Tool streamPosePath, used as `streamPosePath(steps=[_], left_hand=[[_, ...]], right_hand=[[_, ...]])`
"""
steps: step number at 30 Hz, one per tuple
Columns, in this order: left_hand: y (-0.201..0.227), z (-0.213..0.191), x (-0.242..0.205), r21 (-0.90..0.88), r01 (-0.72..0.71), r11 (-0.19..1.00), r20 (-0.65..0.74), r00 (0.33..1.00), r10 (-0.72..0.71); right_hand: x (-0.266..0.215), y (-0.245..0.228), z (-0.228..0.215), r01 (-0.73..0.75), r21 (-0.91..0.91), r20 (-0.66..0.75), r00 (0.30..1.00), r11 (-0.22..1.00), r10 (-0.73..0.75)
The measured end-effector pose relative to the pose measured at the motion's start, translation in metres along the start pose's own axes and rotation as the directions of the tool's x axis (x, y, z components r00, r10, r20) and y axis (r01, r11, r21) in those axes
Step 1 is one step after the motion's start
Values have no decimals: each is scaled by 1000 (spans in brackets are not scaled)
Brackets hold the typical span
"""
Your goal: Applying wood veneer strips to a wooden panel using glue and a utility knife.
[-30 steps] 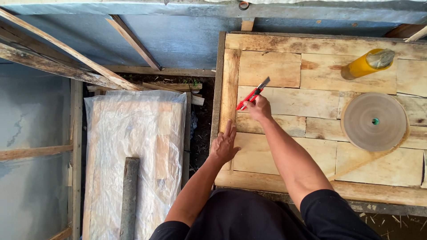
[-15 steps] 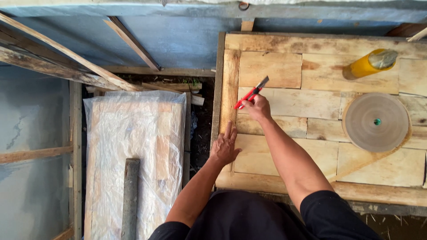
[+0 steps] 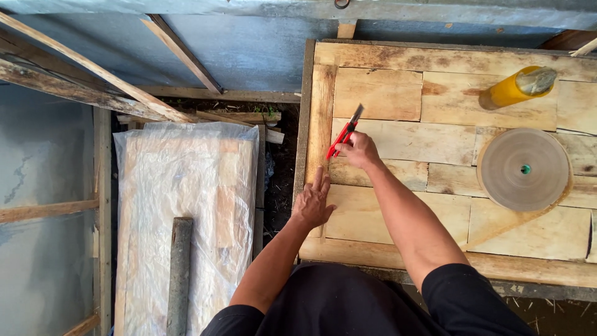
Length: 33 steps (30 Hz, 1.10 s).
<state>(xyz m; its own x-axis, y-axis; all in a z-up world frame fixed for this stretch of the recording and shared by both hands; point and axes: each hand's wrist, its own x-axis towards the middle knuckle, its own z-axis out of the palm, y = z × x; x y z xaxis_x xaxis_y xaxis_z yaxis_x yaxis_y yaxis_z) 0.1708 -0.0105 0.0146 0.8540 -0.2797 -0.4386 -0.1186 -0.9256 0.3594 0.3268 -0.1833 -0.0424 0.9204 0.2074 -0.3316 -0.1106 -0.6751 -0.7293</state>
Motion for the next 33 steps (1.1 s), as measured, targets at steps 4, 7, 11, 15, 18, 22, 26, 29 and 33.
streamPosePath(steps=[4,7,11,15,18,22,26,29,33], left_hand=[[-3,6,1,-5,-25,1000,-15,1000,25],[0,5,-4,-3,-16,1000,-8,1000,16],[-5,7,6,3,-27,1000,-40,999,27],[0,0,-1,0,-12,1000,-13,1000,12],[-3,11,4,-5,-21,1000,-22,1000,21],[0,0,2,26,-5,1000,24,1000,5],[-4,2,2,0,-16,1000,9,1000,16],[-3,3,4,7,-32,999,7,999,32],[-13,7,10,-101,-104,989,-145,985,89]], right_hand=[[-7,-5,1,-54,121,-90,994,991,65],[-13,-12,-6,-39,-119,141,988,992,56],[-2,-2,0,-34,8,50,998,999,34],[-12,-4,-7,1,-94,75,997,996,6],[-14,-13,-8,-67,-71,117,990,995,75],[-9,-1,-4,-24,-72,108,994,997,32],[-8,-8,-11,2,-59,106,994,998,4],[-7,4,-10,-30,-31,57,998,999,32],[-8,-13,-14,-14,-130,100,995,991,28]])
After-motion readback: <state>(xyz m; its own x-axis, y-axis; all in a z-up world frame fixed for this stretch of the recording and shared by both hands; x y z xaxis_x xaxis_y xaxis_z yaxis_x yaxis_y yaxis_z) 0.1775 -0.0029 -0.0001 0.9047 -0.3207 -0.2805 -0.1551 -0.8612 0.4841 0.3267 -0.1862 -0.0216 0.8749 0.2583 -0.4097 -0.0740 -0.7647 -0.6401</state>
